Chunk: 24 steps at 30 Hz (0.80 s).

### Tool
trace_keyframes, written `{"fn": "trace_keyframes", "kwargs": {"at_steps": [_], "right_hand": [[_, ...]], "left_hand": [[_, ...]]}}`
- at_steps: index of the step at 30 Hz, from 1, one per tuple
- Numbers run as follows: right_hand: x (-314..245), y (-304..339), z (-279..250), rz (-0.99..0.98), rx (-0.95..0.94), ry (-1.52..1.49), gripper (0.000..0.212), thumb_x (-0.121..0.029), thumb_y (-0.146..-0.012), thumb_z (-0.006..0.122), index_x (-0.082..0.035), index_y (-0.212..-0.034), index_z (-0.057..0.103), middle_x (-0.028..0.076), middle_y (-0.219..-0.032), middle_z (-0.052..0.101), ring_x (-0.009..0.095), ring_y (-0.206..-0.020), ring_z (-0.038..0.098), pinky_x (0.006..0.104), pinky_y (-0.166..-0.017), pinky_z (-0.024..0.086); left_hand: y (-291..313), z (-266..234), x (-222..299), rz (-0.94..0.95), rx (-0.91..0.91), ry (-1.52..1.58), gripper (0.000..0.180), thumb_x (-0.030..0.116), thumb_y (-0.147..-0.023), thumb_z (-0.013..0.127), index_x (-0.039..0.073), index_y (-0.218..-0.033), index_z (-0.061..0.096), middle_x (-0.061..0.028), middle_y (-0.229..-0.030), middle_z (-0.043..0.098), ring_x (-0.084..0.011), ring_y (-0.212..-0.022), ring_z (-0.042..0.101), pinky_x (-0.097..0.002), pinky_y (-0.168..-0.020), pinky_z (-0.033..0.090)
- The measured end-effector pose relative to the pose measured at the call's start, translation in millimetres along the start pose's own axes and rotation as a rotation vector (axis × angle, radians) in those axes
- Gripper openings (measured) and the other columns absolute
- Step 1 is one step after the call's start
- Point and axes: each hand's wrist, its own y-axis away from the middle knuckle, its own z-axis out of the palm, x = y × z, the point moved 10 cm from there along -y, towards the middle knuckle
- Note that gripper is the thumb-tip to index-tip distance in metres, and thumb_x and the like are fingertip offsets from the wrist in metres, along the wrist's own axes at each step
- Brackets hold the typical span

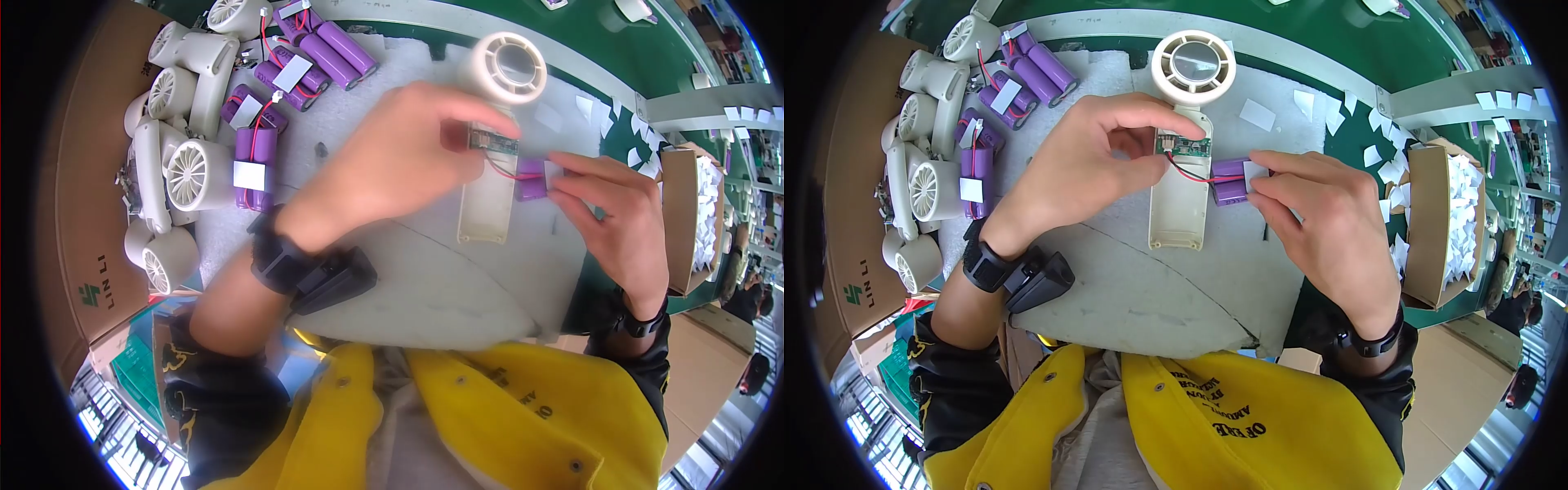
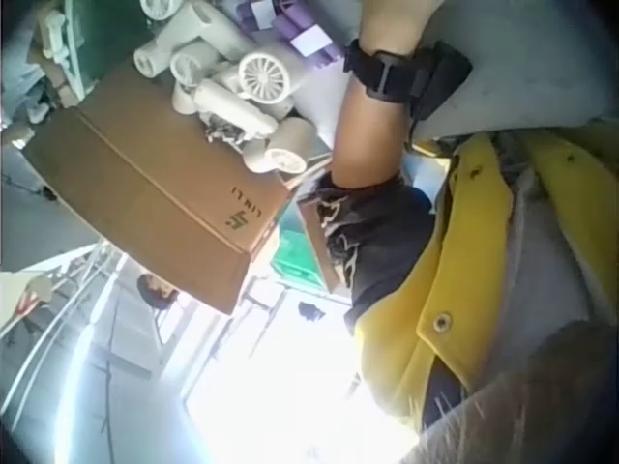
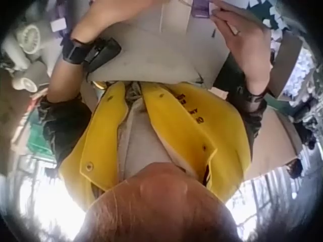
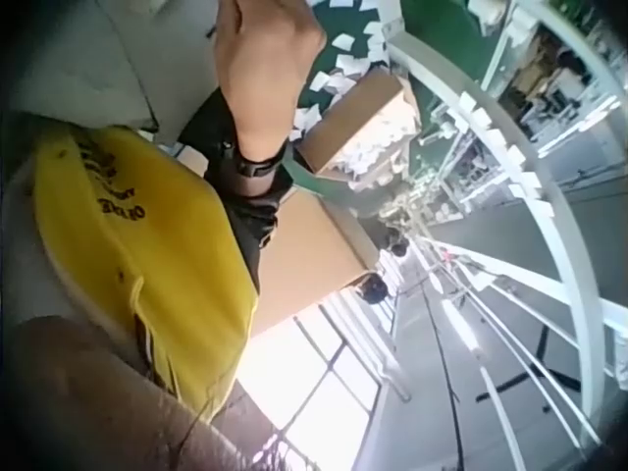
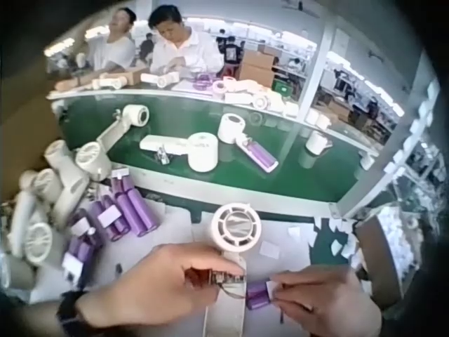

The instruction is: The person connects a battery pack to a circuit board, fits them into a fan housing, and then removes them to repeat the process.

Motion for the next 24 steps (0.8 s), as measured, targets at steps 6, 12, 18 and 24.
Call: {"fn": "trace_keyframes", "kwargs": {"at_steps": [6, 12, 18, 24], "right_hand": [[-14.0, 2.9, 1.4, -0.076, 0.023, 0.094, 0.014, 0.005, -0.073, 0.073, 0.003, -0.083, 0.065, 0.014, -0.104, 0.070, 0.030, -0.079, 0.066, 0.0355, -0.070, 0.055], [-17.8, 0.6, 6.2, -0.088, 0.019, 0.119, 0.018, 0.007, -0.073, 0.071, 0.003, -0.085, 0.059, 0.014, -0.106, 0.064, 0.030, -0.076, 0.063, 0.0353, -0.070, 0.054], [36.3, -3.4, -6.2, 0.146, -0.040, -0.265, 0.011, 0.003, -0.080, 0.064, 0.002, -0.091, 0.060, 0.012, -0.108, 0.062, 0.018, -0.080, 0.062, 0.0306, -0.070, 0.052], [105.1, 9.9, -66.1, 0.385, 0.593, -0.119, 0.026, -0.010, -0.086, 0.069, 0.000, -0.110, 0.065, 0.011, -0.113, 0.064, 0.013, -0.090, 0.062, 0.0272, -0.074, 0.051]], "left_hand": [[0.2, 1.1, -0.3, 0.011, -0.005, -0.001, 0.036, -0.005, -0.079, 0.061, 0.009, -0.111, 0.073, -0.0002, -0.096, 0.066, -0.0061, -0.074, 0.054, -0.0220, -0.070, 0.046], [0.5, 0.4, 1.8, 0.025, -0.005, -0.029, 0.035, -0.005, -0.080, 0.061, 0.008, -0.110, 0.073, -0.0004, -0.096, 0.067, -0.0064, -0.074, 0.055, -0.0220, -0.070, 0.047], [-0.2, 0.5, -0.5, 0.028, -0.004, -0.005, 0.036, -0.005, -0.079, 0.061, 0.008, -0.110, 0.073, -0.0001, -0.094, 0.065, -0.0056, -0.073, 0.054, -0.0215, -0.069, 0.046], [-1.5, 0.4, 1.7, 0.040, 0.002, -0.011, 0.036, -0.004, -0.078, 0.062, 0.008, -0.110, 0.073, 0.0005, -0.091, 0.064, -0.0049, -0.073, 0.053, -0.0208, -0.068, 0.045]]}}
